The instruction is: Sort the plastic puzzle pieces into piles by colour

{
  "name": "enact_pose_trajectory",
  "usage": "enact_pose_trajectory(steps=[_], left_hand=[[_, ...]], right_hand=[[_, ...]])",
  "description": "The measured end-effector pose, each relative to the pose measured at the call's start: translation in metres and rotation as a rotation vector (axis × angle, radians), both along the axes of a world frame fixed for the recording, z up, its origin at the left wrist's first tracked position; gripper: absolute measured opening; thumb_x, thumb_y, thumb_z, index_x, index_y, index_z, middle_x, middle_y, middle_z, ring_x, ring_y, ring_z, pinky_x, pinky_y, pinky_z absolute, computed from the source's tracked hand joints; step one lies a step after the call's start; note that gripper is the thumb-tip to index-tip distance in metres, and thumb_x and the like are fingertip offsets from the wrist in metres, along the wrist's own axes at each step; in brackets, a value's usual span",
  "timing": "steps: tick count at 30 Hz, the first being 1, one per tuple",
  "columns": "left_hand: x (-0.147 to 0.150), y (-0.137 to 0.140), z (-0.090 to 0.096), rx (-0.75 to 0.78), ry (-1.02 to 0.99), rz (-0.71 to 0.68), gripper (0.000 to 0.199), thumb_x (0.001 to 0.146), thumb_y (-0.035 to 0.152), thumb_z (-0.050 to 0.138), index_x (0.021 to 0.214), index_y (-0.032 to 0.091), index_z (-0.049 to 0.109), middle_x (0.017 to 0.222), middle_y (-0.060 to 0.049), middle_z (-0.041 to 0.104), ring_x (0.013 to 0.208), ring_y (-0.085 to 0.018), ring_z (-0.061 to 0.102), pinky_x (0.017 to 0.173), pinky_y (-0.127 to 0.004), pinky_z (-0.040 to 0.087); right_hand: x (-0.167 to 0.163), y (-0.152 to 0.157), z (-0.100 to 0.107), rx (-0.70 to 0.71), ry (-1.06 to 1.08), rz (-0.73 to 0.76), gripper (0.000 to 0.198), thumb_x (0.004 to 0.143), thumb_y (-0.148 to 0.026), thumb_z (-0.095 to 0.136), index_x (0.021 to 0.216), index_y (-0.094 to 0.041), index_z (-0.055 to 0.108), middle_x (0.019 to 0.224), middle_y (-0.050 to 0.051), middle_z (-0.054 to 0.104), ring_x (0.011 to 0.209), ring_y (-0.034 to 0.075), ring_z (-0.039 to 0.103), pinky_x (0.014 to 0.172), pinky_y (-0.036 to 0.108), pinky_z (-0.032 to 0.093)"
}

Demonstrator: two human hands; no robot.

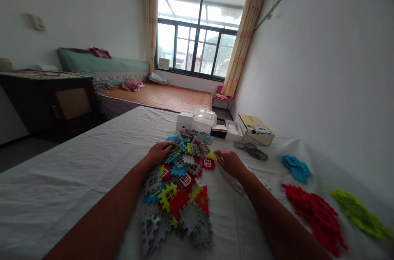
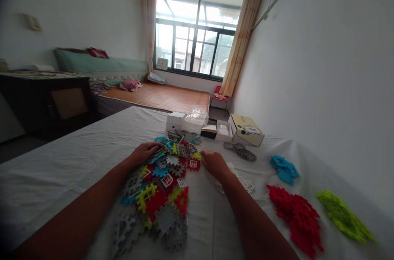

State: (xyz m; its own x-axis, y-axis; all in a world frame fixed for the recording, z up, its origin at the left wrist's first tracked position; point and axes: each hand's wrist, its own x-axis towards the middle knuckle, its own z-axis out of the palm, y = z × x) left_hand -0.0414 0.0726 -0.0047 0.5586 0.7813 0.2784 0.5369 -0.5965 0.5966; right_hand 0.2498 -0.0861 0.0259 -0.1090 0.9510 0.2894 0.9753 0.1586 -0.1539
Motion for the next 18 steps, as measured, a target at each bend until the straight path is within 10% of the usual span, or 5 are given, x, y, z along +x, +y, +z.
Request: enact_pose_trajectory(steps=[9, 18], left_hand=[[-0.001, 0.006, 0.000, -0.002, 0.014, -0.027, 0.047, 0.080, 0.051, 0.039, 0.102, 0.022, 0.069, 0.101, -0.001, 0.071, 0.095, -0.023, 0.063, 0.081, -0.027, 0.046], [-0.002, 0.021, -0.010, -0.001, 0.029, -0.001, 0.051, 0.077, 0.056, 0.040, 0.103, 0.024, 0.069, 0.105, -0.001, 0.070, 0.100, -0.024, 0.061, 0.088, -0.028, 0.044]], right_hand=[[0.065, -0.048, 0.034, 0.128, 0.062, -0.278, 0.026, 0.087, -0.035, 0.043, 0.100, -0.021, 0.060, 0.087, 0.006, 0.070, 0.076, 0.017, 0.066, 0.068, 0.024, 0.044], [0.287, -0.244, -0.002, 0.387, 0.144, -1.109, 0.029, 0.071, -0.043, 0.046, 0.079, -0.020, 0.062, 0.078, 0.011, 0.069, 0.073, 0.026, 0.065, 0.066, 0.037, 0.048]])
